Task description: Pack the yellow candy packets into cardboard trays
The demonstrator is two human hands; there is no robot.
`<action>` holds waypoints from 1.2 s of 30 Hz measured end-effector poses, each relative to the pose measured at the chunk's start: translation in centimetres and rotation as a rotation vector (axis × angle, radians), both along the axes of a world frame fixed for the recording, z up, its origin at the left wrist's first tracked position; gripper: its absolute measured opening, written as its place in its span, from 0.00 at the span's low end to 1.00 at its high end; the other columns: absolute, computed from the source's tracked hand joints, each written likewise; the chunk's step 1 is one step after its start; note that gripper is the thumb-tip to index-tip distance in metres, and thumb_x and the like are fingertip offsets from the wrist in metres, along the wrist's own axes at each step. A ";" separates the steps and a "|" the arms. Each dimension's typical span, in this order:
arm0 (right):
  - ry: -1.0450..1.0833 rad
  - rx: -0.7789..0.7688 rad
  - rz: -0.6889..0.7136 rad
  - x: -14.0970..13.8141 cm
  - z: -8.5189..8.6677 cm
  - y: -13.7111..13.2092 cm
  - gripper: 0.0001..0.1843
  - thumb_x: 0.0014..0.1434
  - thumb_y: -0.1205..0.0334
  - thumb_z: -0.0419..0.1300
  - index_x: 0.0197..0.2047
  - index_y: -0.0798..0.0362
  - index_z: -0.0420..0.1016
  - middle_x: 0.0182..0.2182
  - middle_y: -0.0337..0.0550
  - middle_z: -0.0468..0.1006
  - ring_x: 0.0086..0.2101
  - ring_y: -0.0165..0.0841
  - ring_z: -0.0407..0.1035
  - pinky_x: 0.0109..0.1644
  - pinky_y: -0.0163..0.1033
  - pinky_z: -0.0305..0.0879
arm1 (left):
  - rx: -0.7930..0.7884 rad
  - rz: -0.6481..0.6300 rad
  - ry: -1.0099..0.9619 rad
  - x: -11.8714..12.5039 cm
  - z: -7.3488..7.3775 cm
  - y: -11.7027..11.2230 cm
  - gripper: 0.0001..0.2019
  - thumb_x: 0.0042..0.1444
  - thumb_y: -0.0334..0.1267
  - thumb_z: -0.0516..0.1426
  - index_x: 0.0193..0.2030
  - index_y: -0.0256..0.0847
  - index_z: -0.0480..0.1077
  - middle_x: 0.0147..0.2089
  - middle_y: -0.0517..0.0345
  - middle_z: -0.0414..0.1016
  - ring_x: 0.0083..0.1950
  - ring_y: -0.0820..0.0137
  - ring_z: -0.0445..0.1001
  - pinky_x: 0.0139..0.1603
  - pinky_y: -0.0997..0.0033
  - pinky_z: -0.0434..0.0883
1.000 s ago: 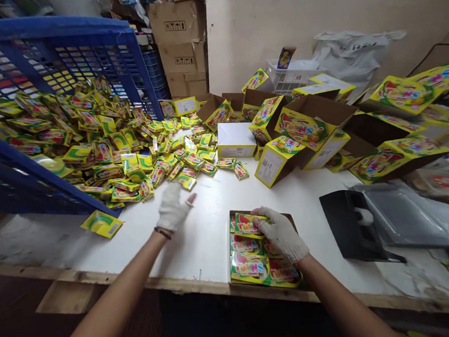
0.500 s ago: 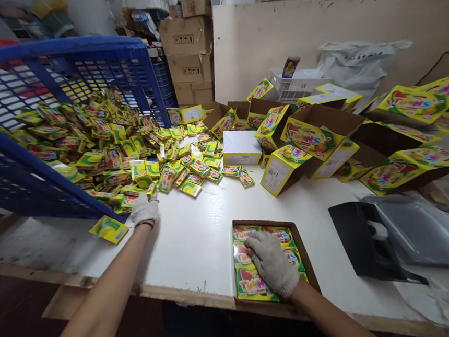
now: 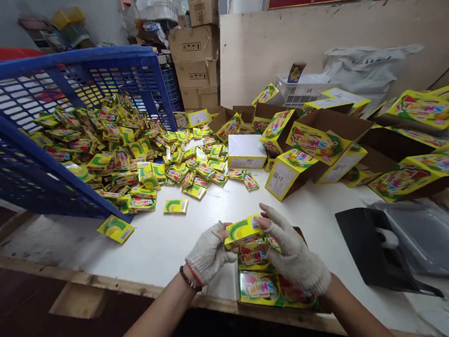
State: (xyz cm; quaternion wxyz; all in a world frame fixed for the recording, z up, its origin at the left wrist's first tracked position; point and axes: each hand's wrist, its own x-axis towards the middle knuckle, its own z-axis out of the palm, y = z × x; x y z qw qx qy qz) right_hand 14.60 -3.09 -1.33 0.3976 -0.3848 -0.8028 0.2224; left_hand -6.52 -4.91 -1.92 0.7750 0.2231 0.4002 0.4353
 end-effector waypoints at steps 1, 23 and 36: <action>-0.033 0.052 0.054 0.3 0.4 0.3 0.20 0.57 0.67 0.54 0.53 0.48 0.72 0.54 0.51 0.73 0.53 0.40 0.69 0.56 0.50 0.67 | -0.030 -0.066 -0.001 0.6 0.1 0.1 0.20 0.48 0.44 0.65 0.44 0.38 0.66 0.33 0.58 0.73 0.24 0.77 0.72 0.21 0.80 0.70; -0.428 -0.071 -0.368 -2.6 -5.7 0.6 0.11 0.63 0.64 0.55 0.38 0.53 0.80 0.37 0.50 0.74 0.39 0.40 0.65 0.44 0.43 0.62 | 0.486 -0.158 1.826 -14.9 -6.6 8.4 0.25 0.49 0.42 0.60 0.54 0.38 0.68 0.54 0.44 0.71 0.57 0.54 0.70 0.59 0.58 0.65; -0.151 -0.045 -0.073 -0.1 1.2 0.7 0.28 0.60 0.65 0.54 0.64 0.52 0.62 0.56 0.52 0.69 0.50 0.38 0.68 0.54 0.45 0.66 | 0.758 0.004 0.886 0.7 0.0 0.5 0.23 0.56 0.49 0.60 0.56 0.41 0.70 0.54 0.52 0.76 0.54 0.61 0.74 0.56 0.63 0.72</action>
